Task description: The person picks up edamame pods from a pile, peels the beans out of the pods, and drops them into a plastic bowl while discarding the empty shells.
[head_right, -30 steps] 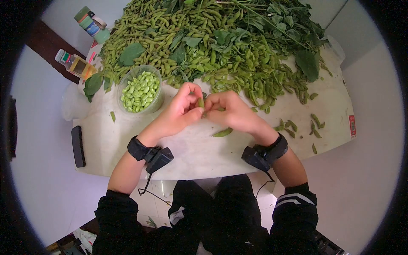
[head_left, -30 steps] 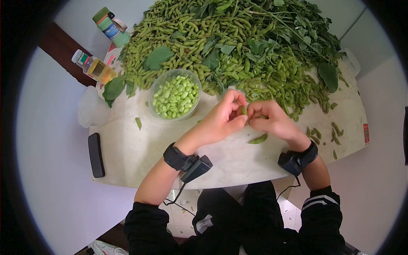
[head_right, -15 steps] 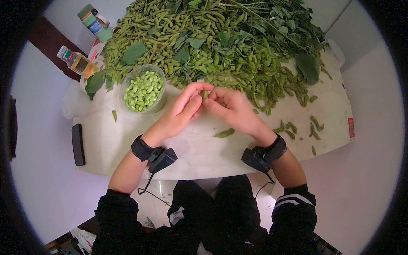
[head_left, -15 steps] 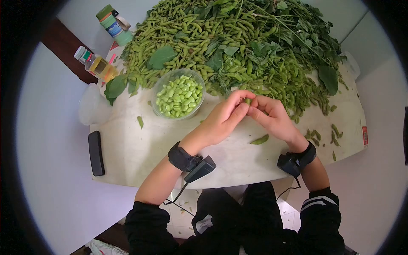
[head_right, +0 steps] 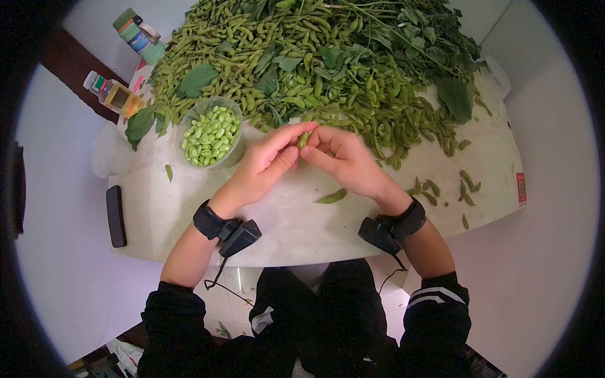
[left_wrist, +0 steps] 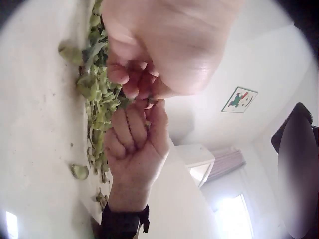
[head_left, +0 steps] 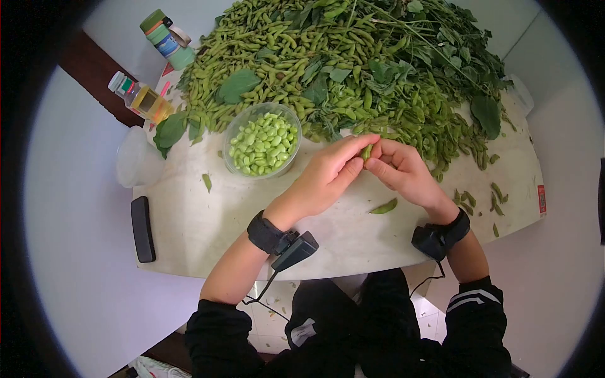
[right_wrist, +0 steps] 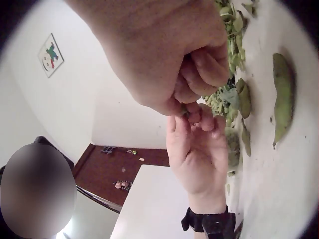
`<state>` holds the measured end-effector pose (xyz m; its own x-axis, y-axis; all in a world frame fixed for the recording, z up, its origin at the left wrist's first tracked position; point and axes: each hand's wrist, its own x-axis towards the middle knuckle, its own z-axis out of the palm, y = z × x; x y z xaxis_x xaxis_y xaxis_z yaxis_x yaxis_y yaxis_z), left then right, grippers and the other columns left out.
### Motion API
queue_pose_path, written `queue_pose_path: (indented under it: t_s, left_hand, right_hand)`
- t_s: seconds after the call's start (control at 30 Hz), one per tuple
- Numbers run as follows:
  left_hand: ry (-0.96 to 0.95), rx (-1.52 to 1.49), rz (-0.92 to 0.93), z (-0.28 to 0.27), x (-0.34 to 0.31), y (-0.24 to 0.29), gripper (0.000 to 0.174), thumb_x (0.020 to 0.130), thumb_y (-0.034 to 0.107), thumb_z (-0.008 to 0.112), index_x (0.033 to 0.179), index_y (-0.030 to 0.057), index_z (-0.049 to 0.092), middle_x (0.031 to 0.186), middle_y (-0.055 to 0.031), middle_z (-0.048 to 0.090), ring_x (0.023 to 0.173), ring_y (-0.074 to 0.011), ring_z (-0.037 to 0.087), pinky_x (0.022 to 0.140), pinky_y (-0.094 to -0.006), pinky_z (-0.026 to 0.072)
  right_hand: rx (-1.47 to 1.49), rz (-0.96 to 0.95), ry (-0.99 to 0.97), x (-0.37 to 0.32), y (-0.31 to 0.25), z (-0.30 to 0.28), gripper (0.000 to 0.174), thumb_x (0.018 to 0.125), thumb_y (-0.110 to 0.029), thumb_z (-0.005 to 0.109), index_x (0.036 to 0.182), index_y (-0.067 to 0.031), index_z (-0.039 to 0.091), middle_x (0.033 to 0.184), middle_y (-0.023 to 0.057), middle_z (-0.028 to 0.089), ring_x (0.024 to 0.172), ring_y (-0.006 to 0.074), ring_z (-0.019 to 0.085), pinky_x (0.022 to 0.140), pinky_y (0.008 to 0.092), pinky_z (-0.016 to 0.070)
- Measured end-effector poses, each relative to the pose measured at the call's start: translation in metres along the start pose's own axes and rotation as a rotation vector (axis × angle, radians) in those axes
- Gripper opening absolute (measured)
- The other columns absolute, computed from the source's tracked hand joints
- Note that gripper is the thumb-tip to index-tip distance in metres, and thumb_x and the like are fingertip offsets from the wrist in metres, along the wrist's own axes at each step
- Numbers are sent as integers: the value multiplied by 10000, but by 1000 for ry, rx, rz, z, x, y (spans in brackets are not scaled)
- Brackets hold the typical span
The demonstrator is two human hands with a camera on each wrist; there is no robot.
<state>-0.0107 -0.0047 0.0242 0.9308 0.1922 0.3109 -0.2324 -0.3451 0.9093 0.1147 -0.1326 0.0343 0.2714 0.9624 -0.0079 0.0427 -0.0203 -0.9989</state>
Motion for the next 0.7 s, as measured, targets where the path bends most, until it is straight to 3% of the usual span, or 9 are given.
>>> queue_pose_path:
  t_s: [0.17, 0.23, 0.37, 0.7]
  left_hand:
    - [50, 211, 120, 2, 1, 5, 358, 856, 43, 407, 1213, 45, 434, 1019, -105, 507, 740, -157, 484, 694, -249, 411]
    - [56, 282, 141, 2, 1, 7, 358, 829, 2, 410, 1186, 19, 421, 963, -153, 502, 867, -294, 504, 763, -324, 404]
    - [23, 279, 65, 2, 0, 4, 389, 827, -10, 390, 1212, 40, 418, 1005, -150, 508, 839, -254, 512, 761, -298, 409]
    - [105, 301, 64, 17, -4, -4, 407, 755, -61, 404, 1154, 17, 426, 1044, -173, 503, 916, -318, 502, 793, -344, 402]
  right_hand:
    - [32, -7, 2, 0, 1, 3, 125, 850, -123, 523, 815, -7, 492, 673, -50, 449, 615, 27, 400, 530, 189, 334]
    - [68, -3, -3, 1, 3, 3, 127, 849, -126, 520, 817, -8, 489, 672, -52, 446, 608, 25, 394, 519, 190, 327]
    - [-1, 50, -1, 3, 7, 1, 125, 839, -125, 488, 784, -12, 489, 637, -54, 426, 566, 22, 364, 476, 197, 297]
    - [-46, 123, 51, 4, 14, 5, 150, 786, -104, 430, 704, 10, 484, 582, -24, 405, 555, 58, 368, 471, 234, 312]
